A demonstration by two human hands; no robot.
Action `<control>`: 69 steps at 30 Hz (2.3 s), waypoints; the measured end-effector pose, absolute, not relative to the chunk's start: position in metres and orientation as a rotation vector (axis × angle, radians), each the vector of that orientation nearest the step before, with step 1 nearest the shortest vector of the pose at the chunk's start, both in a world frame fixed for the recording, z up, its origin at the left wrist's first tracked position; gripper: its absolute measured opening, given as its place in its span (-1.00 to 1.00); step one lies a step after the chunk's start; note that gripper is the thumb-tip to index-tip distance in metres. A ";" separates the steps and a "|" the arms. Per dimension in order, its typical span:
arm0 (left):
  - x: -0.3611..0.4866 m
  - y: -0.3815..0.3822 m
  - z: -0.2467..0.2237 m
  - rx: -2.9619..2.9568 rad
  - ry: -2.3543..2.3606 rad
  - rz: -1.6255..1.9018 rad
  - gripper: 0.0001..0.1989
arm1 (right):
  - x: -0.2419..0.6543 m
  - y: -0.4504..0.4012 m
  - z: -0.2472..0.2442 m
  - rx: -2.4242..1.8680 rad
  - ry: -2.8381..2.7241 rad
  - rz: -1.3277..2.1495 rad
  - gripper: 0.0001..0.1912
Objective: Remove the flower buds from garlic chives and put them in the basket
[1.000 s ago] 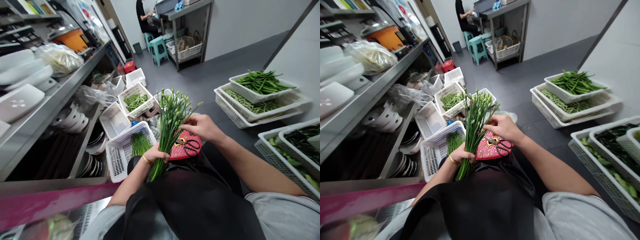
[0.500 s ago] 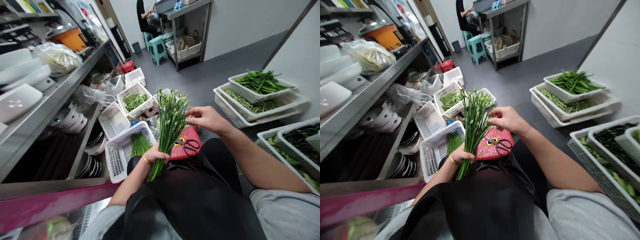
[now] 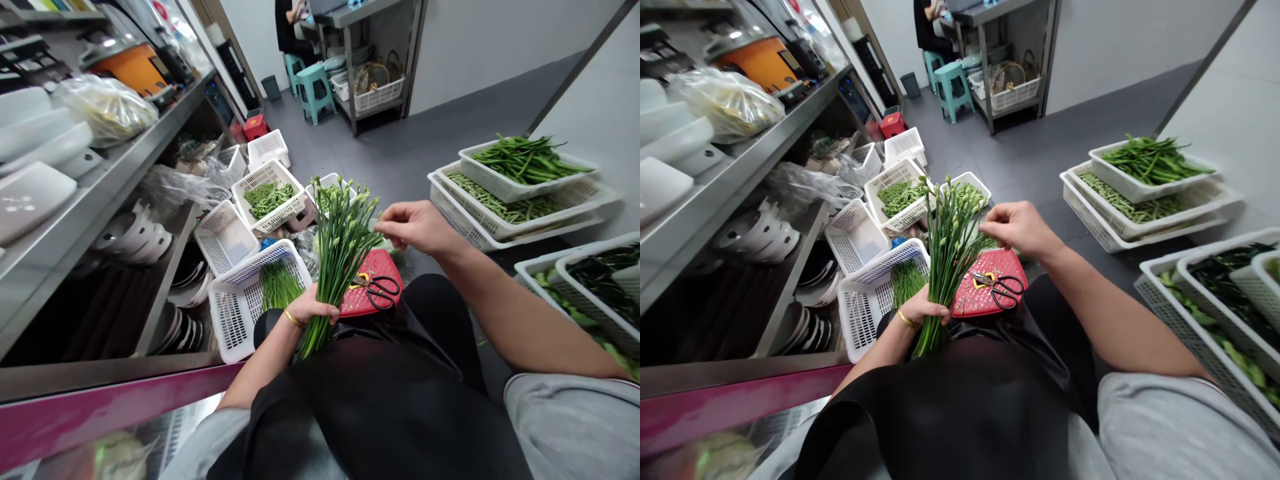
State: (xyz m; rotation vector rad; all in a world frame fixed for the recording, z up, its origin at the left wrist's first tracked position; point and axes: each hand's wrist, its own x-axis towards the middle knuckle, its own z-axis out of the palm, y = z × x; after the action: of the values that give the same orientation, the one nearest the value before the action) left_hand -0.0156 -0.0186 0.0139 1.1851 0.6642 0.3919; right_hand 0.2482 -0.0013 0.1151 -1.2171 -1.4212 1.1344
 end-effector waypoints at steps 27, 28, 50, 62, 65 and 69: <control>-0.025 -0.015 0.007 1.203 0.645 0.400 -0.62 | 0.238 -0.008 0.092 -1.368 -1.672 1.126 -0.67; -0.026 -0.015 0.007 1.215 0.649 0.403 -0.62 | 0.239 -0.010 0.092 -1.343 -1.672 1.156 -0.59; -0.023 -0.020 0.013 1.314 0.740 0.537 -0.37 | 0.225 -0.068 0.081 -1.302 -1.178 0.774 -0.77; -0.024 -0.020 0.010 1.323 0.689 0.483 -0.58 | 0.199 -0.052 0.058 -1.076 -1.137 1.381 -0.63; -0.027 -0.018 0.001 1.199 0.582 0.520 -0.54 | 0.200 -0.052 0.057 -1.004 -1.053 1.439 -0.62; -0.025 -0.019 -0.001 1.108 0.516 0.482 -0.47 | 0.191 -0.045 0.055 -0.930 -0.909 1.495 -0.61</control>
State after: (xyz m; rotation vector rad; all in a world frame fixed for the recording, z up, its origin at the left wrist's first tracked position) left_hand -0.0253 -0.0187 -0.0012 1.1077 0.5160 0.4823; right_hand 0.1906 -0.0449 0.0553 -0.9300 -0.9088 1.4947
